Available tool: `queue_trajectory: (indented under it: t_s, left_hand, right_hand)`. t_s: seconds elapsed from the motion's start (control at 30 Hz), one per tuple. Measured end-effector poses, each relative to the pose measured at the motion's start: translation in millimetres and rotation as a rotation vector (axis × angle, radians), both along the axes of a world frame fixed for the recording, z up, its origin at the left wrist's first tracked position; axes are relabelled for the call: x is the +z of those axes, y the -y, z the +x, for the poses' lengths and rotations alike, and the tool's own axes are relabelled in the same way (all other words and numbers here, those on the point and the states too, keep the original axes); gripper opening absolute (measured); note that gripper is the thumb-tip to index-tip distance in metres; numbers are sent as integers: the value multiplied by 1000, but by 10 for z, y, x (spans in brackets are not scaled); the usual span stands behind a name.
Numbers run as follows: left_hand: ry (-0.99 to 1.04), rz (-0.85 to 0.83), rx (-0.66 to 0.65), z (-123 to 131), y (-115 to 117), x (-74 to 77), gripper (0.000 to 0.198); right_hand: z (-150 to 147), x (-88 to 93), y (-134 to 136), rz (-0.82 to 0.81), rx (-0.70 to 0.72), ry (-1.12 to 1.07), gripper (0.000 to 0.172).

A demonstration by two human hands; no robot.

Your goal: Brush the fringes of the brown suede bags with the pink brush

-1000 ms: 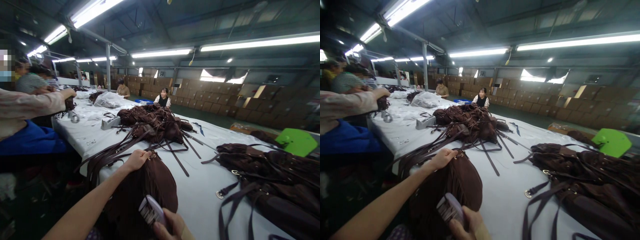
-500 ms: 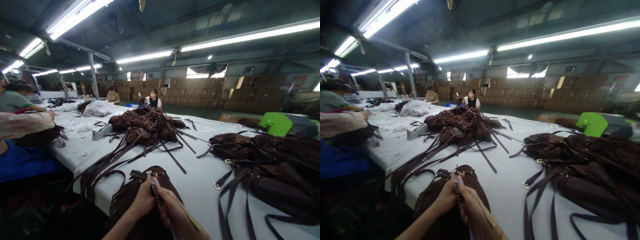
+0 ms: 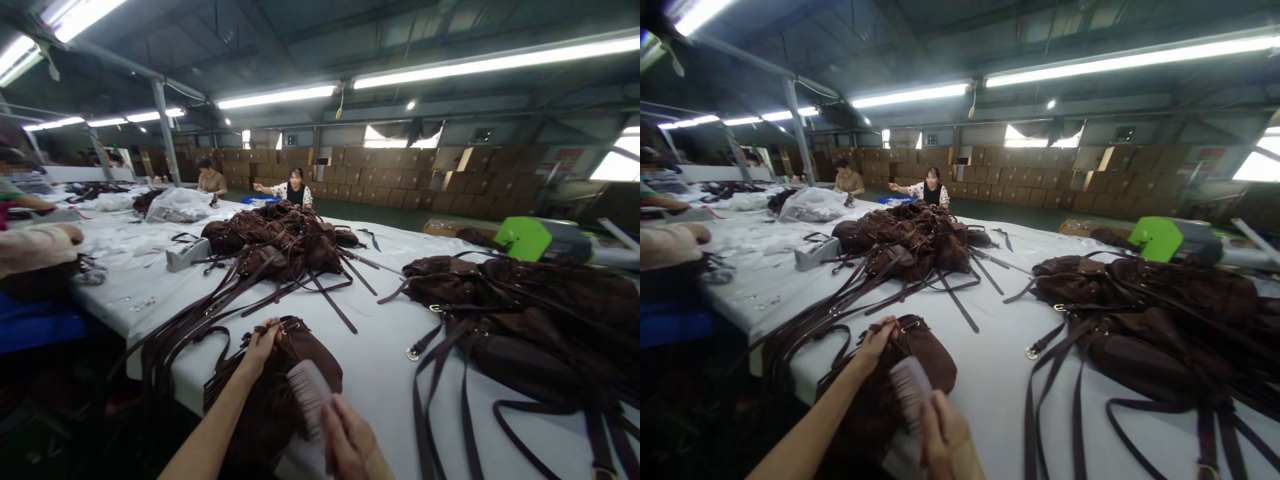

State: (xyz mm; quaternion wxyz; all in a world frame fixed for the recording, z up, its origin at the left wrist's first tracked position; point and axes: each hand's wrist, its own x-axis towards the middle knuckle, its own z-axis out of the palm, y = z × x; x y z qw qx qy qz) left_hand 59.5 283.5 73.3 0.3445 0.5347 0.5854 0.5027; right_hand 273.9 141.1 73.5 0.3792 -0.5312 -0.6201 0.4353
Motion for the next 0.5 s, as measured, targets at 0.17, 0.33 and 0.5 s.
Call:
queue_trajectory:
  t_s: [0.17,0.33,0.5]
  left_hand:
    - [-192,-25,-87,-152,539,347,46]
    - [-753,-138,-85,233,1060,45,65]
    - [-673,-147,-184,282,995,-204,37]
  right_hand:
    - [296,205,-295,-14,-226,135,35]
    - [194,343,-378,98,-173,347,30]
    - [110,383,-371,170,-78,463,36]
